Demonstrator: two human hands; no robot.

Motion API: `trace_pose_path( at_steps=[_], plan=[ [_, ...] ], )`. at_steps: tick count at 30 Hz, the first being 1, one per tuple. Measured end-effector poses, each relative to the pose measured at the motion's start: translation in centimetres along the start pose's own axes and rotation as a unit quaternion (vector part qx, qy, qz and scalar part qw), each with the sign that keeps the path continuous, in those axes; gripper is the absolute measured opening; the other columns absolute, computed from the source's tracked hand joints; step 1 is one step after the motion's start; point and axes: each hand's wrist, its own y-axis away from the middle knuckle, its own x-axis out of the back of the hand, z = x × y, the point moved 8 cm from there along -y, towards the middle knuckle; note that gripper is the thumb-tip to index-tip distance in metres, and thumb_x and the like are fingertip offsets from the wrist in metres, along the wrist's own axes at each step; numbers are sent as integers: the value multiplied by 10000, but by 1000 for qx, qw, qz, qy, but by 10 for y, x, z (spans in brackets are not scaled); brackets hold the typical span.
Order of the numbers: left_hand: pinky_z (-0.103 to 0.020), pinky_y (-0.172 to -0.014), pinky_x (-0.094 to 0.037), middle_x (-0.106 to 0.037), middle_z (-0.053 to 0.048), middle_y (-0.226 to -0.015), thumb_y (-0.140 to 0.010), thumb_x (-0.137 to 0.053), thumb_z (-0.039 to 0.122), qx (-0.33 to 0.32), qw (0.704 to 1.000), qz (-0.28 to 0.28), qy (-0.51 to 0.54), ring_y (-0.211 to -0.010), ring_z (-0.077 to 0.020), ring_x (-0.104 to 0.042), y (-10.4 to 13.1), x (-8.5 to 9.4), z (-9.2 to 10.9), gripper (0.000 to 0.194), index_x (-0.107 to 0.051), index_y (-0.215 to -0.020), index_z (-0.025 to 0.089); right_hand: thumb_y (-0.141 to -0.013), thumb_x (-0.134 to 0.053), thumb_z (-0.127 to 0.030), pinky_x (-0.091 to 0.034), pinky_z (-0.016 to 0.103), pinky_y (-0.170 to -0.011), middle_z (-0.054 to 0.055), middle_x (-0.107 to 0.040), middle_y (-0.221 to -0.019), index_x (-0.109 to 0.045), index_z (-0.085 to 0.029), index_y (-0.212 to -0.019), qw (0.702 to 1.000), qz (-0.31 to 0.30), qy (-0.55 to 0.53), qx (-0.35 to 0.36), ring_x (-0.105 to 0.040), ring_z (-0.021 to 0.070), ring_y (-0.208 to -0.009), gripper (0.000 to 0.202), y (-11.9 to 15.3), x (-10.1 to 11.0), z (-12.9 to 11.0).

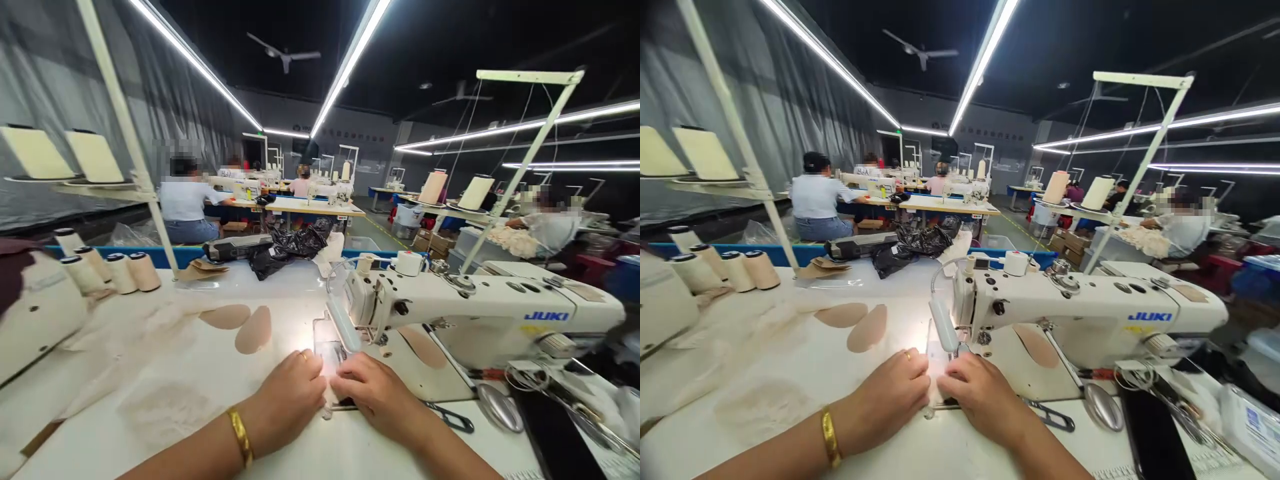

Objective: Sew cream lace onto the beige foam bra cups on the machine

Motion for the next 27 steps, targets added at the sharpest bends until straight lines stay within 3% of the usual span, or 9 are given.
trace_pose_path(
  at_steps=[4, 14, 22, 27],
  plan=[
    [-399, -793, -497, -678, -70, -930, -972, -523, 104, -32, 996, 61, 58, -876, -259, -631, 3, 4, 1, 179, -582, -822, 182, -912, -473, -8, -416, 284, -701, 35, -644, -899, -723, -249, -1009, 999, -33, 1, -7, -526, 191, -834, 360, 5, 1, 5],
    [-387, -750, -450, -638, -71, -910, -1004, -442, 120, -30, 994, 50, 97, -811, -259, -571, -8, 1, 2, 186, -617, -1003, 182, -913, -484, -9, -416, 291, -710, 31, -651, -904, -729, -254, -1000, 998, -54, -38, -14, -532, 190, -842, 357, 5, 8, 8],
    [-386, -770, -442, -635, -74, -941, -982, -436, 112, -34, 990, 69, 119, -829, -255, -589, -9, -3, 0, 203, -623, -962, 188, -895, -490, -5, -419, 294, -714, 28, -633, -893, -699, -238, -1059, 996, -55, -56, -32, -517, 199, -845, 353, 7, 6, 11],
    [-361, -726, -416, -644, -48, -912, -956, -438, 95, -47, 984, 81, 152, -772, -226, -554, -13, -1, -1, 212, -552, -814, 203, -879, -499, -10, -413, 299, -712, 26, -605, -870, -673, -227, -1053, 996, -52, -35, -60, -513, 200, -821, 327, 6, 3, 16]
  ],
)
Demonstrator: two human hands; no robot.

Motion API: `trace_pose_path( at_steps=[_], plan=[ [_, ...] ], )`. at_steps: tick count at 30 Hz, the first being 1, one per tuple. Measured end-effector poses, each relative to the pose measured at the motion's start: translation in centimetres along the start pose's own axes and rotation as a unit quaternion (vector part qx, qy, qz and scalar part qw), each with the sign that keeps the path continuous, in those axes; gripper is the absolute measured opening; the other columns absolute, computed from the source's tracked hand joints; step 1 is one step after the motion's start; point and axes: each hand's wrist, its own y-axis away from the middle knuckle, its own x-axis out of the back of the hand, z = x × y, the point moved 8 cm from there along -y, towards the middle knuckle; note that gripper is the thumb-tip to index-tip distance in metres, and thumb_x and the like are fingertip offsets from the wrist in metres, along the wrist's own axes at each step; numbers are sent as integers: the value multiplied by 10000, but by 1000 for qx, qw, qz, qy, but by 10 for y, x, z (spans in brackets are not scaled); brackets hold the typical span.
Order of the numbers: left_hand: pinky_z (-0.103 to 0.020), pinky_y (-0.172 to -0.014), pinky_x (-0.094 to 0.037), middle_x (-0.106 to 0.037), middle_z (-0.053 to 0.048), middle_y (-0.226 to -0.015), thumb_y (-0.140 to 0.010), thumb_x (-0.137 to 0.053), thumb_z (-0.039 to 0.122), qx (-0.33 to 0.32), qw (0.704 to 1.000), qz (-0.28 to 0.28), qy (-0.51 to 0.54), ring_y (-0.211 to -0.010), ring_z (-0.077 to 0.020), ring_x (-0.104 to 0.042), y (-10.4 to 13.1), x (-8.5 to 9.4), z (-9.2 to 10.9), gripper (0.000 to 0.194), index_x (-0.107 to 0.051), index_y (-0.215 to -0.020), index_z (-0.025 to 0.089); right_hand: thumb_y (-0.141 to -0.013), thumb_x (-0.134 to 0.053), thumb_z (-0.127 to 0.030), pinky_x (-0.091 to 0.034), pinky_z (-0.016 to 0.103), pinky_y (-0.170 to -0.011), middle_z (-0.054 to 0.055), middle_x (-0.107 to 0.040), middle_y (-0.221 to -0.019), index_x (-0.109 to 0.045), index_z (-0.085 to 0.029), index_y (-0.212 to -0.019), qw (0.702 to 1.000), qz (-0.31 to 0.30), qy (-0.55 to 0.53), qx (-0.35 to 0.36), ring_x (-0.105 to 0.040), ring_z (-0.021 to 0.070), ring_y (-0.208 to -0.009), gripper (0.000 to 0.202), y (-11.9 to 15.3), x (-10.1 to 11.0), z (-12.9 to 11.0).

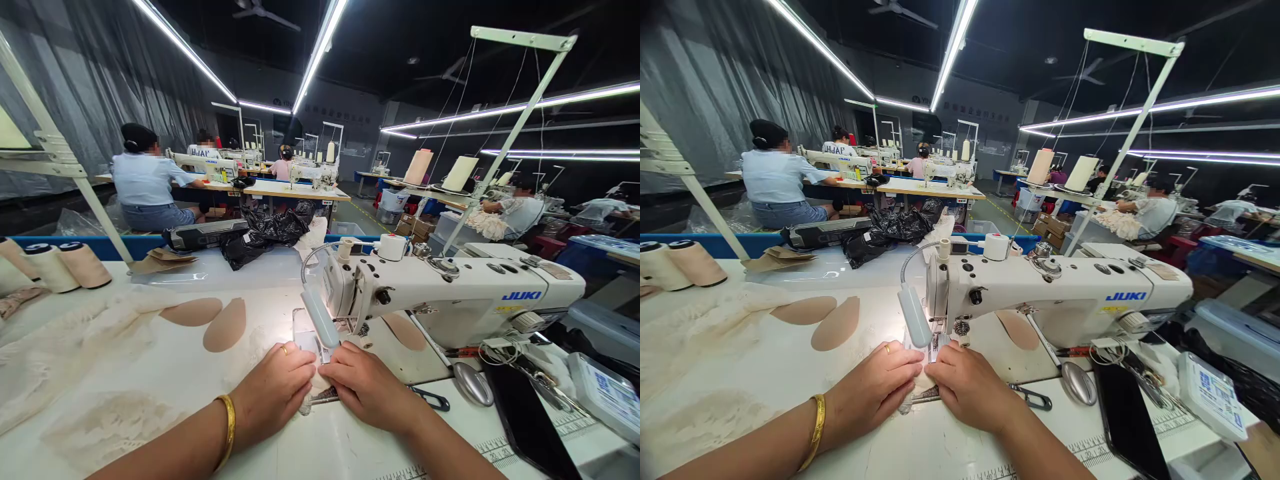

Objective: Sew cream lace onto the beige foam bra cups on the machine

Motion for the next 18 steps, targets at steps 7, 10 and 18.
trace_pose_path(
  at_steps=[7, 10, 18],
  plan=[
    [-360, -748, -450, -678, -62, -932, -967, -437, 123, -18, 999, 22, 23, -816, -237, -587, -12, 2, -8, 230, -582, -808, 204, -955, -524, -59, -407, 282, -705, 29, -609, -888, -667, -250, -1076, 999, 26, 18, -23, -548, 202, -843, 268, -1, -2, 7],
    [-362, -771, -470, -679, -62, -912, -969, -438, 129, -32, 999, 24, 31, -837, -245, -610, -18, 4, -13, 227, -592, -822, 208, -973, -528, -77, -407, 275, -697, 35, -618, -911, -666, -251, -1081, 998, 42, 25, -36, -568, 202, -859, 247, -1, -2, 13],
    [-369, -837, -502, -718, -83, -1005, -976, -453, 122, -25, 998, 15, 59, -916, -259, -646, -25, 5, -21, 227, -660, -950, 211, -921, -536, -53, -356, 282, -609, 39, -628, -929, -679, -226, -1060, 996, 30, 50, -75, -561, 181, -748, 264, -1, -6, 24]
  ],
)
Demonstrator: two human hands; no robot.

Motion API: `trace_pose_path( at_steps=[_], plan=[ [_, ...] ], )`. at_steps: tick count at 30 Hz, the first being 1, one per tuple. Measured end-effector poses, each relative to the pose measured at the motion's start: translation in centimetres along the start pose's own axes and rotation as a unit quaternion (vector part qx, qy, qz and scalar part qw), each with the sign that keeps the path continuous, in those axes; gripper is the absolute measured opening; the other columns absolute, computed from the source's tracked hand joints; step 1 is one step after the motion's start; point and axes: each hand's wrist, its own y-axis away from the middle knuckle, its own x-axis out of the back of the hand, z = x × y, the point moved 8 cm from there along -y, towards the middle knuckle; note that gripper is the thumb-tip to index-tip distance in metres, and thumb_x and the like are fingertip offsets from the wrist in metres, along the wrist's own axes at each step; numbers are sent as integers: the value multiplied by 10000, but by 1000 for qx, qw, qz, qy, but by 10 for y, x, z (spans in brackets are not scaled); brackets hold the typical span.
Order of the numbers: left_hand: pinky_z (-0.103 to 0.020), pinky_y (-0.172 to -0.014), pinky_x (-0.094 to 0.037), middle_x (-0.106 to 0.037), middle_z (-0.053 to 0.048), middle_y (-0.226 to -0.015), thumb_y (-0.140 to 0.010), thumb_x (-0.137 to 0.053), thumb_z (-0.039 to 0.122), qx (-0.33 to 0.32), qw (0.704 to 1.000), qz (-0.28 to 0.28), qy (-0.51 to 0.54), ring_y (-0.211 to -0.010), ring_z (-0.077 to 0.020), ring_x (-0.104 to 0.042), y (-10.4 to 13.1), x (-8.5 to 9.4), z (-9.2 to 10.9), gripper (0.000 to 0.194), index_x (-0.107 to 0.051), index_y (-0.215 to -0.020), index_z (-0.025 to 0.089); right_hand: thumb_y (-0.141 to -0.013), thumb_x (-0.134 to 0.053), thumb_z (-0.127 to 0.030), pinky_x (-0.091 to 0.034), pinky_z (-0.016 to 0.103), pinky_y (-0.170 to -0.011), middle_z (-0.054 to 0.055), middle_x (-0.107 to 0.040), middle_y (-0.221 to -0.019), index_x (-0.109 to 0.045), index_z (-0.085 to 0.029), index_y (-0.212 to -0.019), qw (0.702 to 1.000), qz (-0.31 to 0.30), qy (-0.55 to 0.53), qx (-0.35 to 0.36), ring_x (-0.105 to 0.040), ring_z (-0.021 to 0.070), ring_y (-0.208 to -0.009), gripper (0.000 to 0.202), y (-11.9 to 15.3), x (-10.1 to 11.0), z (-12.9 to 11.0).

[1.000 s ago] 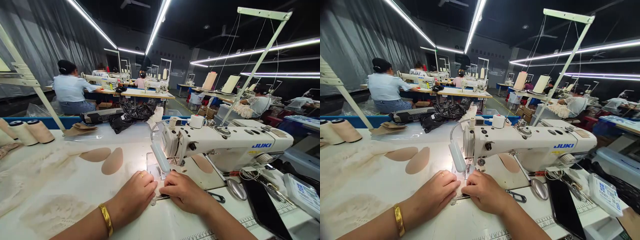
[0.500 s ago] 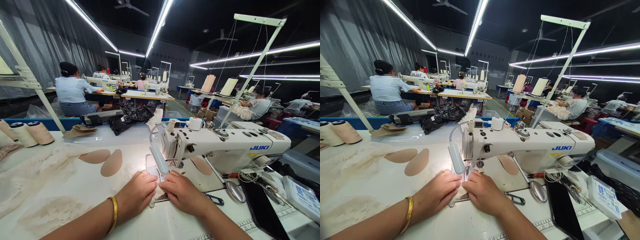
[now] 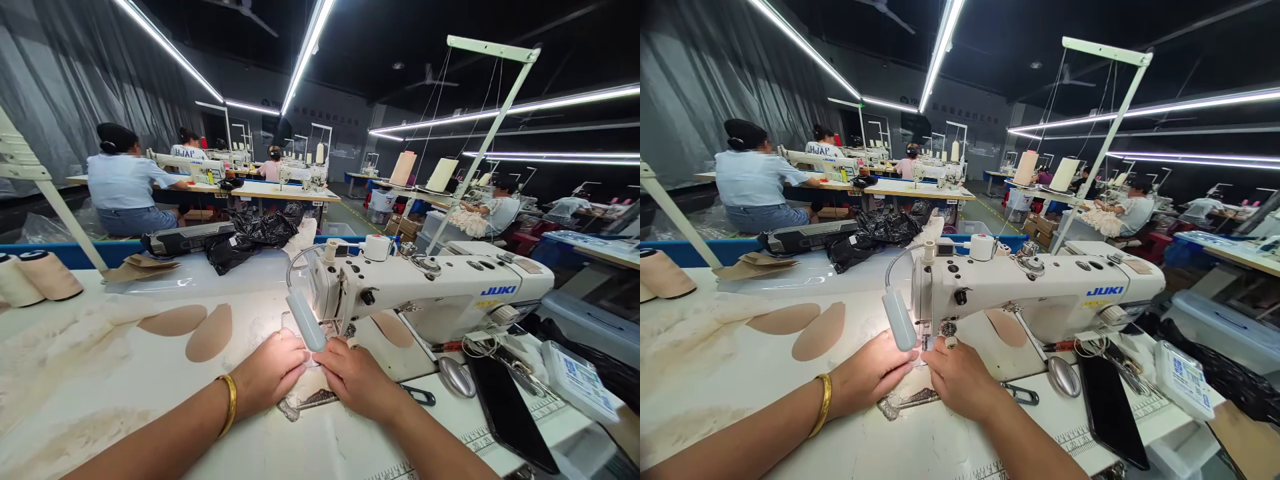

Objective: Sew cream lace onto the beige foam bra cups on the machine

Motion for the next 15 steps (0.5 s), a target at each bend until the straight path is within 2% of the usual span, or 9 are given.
trace_pose_path(
  at_steps=[4, 10, 15],
  plan=[
    [-368, -823, -509, -719, -85, -994, -997, -443, 134, 10, 1000, -3, 4, -901, -254, -644, 1, -3, -3, 232, -661, -958, 202, -877, -545, -26, -340, 283, -597, 29, -616, -910, -681, -231, -1121, 1000, 7, 14, 1, -547, 186, -745, 347, 1, -1, 1],
    [-378, -811, -531, -731, -82, -970, -1031, -418, 170, 24, 1000, 13, 8, -890, -247, -651, 1, -4, -7, 271, -669, -935, 199, -873, -540, -13, -322, 269, -575, 13, -602, -872, -676, -244, -1105, 1000, 25, 9, 15, -518, 173, -709, 355, 0, -2, 2],
    [-388, -904, -573, -767, -92, -1088, -1050, -430, 232, 3, 1000, 18, -3, -1018, -261, -706, 1, -4, -11, 313, -742, -1079, 237, -888, -603, -77, -366, 285, -603, 35, -671, -928, -705, -219, -1076, 999, 2, 51, 2, -561, 191, -798, 256, -5, 2, 1]
  ],
)
